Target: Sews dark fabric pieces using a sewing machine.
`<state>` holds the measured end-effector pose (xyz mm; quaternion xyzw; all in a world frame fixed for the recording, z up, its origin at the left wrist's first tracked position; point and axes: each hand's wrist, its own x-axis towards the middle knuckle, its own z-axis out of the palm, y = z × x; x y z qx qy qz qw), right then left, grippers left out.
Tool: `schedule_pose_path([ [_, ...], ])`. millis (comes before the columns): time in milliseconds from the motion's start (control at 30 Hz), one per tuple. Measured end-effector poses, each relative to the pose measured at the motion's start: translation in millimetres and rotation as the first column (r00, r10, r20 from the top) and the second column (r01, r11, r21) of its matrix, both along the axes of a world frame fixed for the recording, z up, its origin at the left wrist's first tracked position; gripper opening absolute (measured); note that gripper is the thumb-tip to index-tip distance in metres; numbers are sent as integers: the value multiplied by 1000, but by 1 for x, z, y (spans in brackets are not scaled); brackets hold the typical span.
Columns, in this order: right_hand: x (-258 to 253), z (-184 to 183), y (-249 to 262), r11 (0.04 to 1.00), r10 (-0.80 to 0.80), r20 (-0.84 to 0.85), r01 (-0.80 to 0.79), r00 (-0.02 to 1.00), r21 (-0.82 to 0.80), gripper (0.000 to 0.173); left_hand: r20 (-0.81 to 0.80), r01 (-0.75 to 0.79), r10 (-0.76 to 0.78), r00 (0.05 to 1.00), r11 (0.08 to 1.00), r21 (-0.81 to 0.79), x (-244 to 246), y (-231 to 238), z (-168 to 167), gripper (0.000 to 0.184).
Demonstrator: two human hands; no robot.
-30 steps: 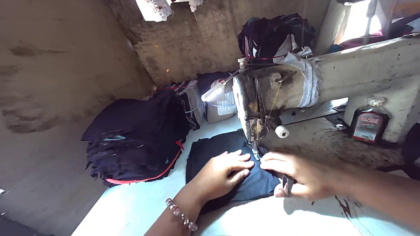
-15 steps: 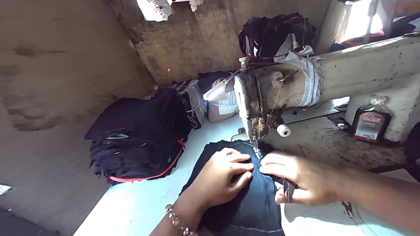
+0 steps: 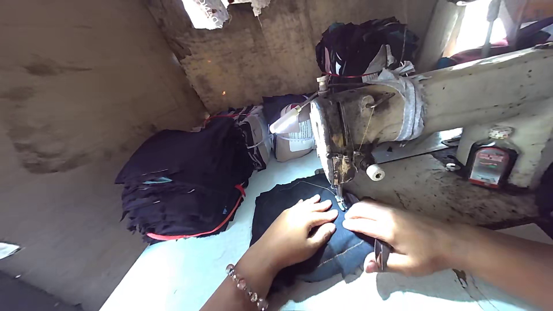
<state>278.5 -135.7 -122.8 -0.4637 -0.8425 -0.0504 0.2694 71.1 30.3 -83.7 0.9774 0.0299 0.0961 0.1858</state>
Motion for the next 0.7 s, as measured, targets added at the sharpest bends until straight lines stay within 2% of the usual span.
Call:
schedule_pose_path([
  [233,-1,8,1,989,-75,-26,71,997,-128,62,-38,-130,132,990,990,62,8,-3,2,40],
  [300,-2,12,0,980,-108,-32,100,994,-173,59,-105,-194,203,973,976,97,17,-11,11,39],
  [400,-3,22,-3,955,-163,-6,156,987,-251,57,-297,-420,434,851,901,113,40,-35,33,43],
  [500,-5,70,-27,841,-257,136,291,957,-457,49,-285,-562,580,763,813,152,53,-50,26,44],
  [567,0,108,-57,812,-292,106,304,951,-498,36,-202,-583,595,778,803,122,51,-50,9,45],
  [633,17,140,-99,842,-396,-61,336,916,-423,29,-138,-570,575,806,818,79,46,-46,-5,48],
  [667,30,152,-121,838,-497,-159,424,853,-344,29,-149,-570,575,805,818,78,44,-45,-6,52],
  [700,46,163,-139,794,-605,-232,556,761,-246,29,-171,-572,579,797,815,89,43,-45,-6,54],
])
